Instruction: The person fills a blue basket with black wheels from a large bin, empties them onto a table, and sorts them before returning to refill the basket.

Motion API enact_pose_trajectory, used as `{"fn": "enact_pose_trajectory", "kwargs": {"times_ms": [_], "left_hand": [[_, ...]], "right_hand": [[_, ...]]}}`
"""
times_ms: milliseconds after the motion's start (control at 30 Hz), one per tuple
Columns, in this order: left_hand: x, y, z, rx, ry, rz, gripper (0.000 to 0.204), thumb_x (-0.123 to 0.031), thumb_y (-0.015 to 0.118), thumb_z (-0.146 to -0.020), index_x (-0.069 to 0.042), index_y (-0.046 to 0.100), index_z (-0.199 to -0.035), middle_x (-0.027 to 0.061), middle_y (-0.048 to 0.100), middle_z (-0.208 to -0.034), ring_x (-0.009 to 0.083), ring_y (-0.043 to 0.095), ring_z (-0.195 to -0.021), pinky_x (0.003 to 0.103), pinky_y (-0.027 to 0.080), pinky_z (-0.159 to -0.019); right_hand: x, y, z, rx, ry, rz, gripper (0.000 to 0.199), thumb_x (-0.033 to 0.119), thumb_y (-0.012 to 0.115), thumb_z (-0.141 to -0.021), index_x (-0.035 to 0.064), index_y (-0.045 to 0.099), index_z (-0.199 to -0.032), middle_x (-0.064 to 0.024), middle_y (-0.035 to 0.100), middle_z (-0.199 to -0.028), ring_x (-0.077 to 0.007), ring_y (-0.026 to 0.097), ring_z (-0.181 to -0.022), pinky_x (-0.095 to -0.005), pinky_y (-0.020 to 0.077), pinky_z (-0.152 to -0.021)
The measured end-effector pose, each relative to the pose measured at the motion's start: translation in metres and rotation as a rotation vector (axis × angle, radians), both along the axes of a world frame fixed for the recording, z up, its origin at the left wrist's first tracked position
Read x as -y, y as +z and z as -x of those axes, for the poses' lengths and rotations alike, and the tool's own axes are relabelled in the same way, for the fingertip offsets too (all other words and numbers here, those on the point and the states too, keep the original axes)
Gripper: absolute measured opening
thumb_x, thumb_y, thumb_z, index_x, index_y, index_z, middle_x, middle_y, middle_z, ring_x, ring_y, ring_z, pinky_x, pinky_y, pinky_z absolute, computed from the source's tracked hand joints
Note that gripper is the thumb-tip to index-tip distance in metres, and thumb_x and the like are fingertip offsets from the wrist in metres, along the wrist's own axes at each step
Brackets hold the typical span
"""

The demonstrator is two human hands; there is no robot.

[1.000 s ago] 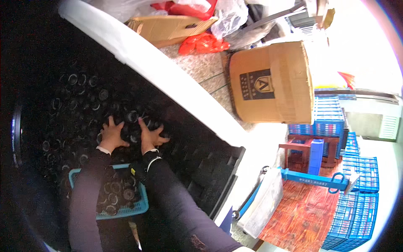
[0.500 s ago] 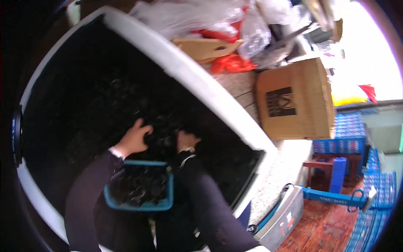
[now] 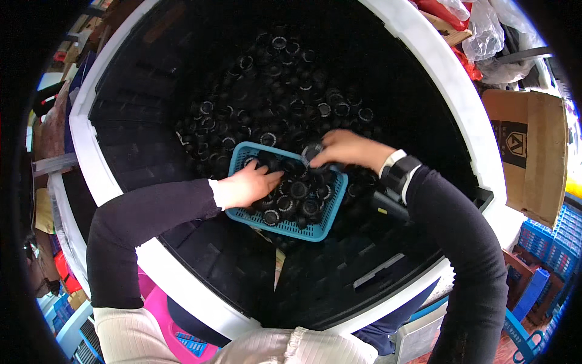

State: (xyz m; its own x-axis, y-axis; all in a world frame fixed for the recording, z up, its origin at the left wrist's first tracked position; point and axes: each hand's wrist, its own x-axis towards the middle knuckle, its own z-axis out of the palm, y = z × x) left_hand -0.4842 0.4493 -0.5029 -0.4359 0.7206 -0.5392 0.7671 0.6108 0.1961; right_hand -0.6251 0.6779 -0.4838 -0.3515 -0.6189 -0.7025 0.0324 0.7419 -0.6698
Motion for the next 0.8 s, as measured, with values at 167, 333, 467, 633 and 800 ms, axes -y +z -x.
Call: {"fn": "enact_pose_trajectory", "kwargs": {"times_ms": [167,333,467,633,800], "left_hand": [[0.015,-0.039,-0.029,-0.043,0.220,-0.180,0.046,-0.004,0.065,-0.063,0.011,0.054,-0.106,0.0251,0.036,-0.133,0.0322,0.049,-0.109,0.040,0.044,-0.093],[0.016,-0.023,-0.004,0.197,0.365,-0.211,0.059,-0.001,0.066,-0.064,0.008,0.044,-0.117,0.0250,0.045,-0.113,0.0313,0.059,-0.083,0.037,0.051,-0.070],[0.034,-0.035,-0.009,0.144,0.516,-0.203,0.051,0.004,0.057,-0.066,0.006,0.045,-0.115,0.0248,0.044,-0.112,0.0344,0.057,-0.091,0.040,0.050,-0.074],[0.027,-0.027,-0.004,-0.078,0.584,-0.143,0.047,0.006,0.056,-0.064,0.006,0.046,-0.110,0.0236,0.040,-0.113,0.0403,0.048,-0.106,0.047,0.045,-0.083],[0.017,-0.032,0.013,0.007,1.252,-0.131,0.063,-0.002,0.063,-0.066,0.003,0.033,-0.121,0.0255,0.033,-0.124,0.0445,0.042,-0.112,0.048,0.040,-0.093]], "right_hand": [[0.008,-0.034,-0.052,0.113,0.207,0.133,0.049,0.025,0.073,-0.065,0.0008,0.063,-0.107,-0.0158,0.055,-0.121,-0.0304,0.053,-0.107,-0.0328,0.0431,-0.088],[-0.004,-0.049,-0.066,-0.199,0.346,-0.003,0.031,0.013,0.067,-0.063,0.0058,0.068,-0.093,-0.0175,0.060,-0.104,-0.0325,0.057,-0.100,-0.0369,0.0470,-0.082],[-0.008,-0.061,-0.061,-0.829,-0.068,-0.151,0.026,0.009,0.059,-0.063,-0.0048,0.061,-0.084,-0.0240,0.061,-0.089,-0.0347,0.062,-0.085,-0.0377,0.0505,-0.074],[-0.036,-0.088,-0.043,-0.368,0.049,-0.266,0.040,0.016,0.065,-0.063,-0.0090,0.058,-0.094,-0.0259,0.062,-0.089,-0.0368,0.062,-0.083,-0.0376,0.0508,-0.073],[-0.047,-0.119,-0.046,-0.186,0.087,-0.148,0.058,0.018,0.071,-0.063,-0.0070,0.054,-0.113,-0.0246,0.062,-0.098,-0.0336,0.062,-0.090,-0.0388,0.0507,-0.074]]}}
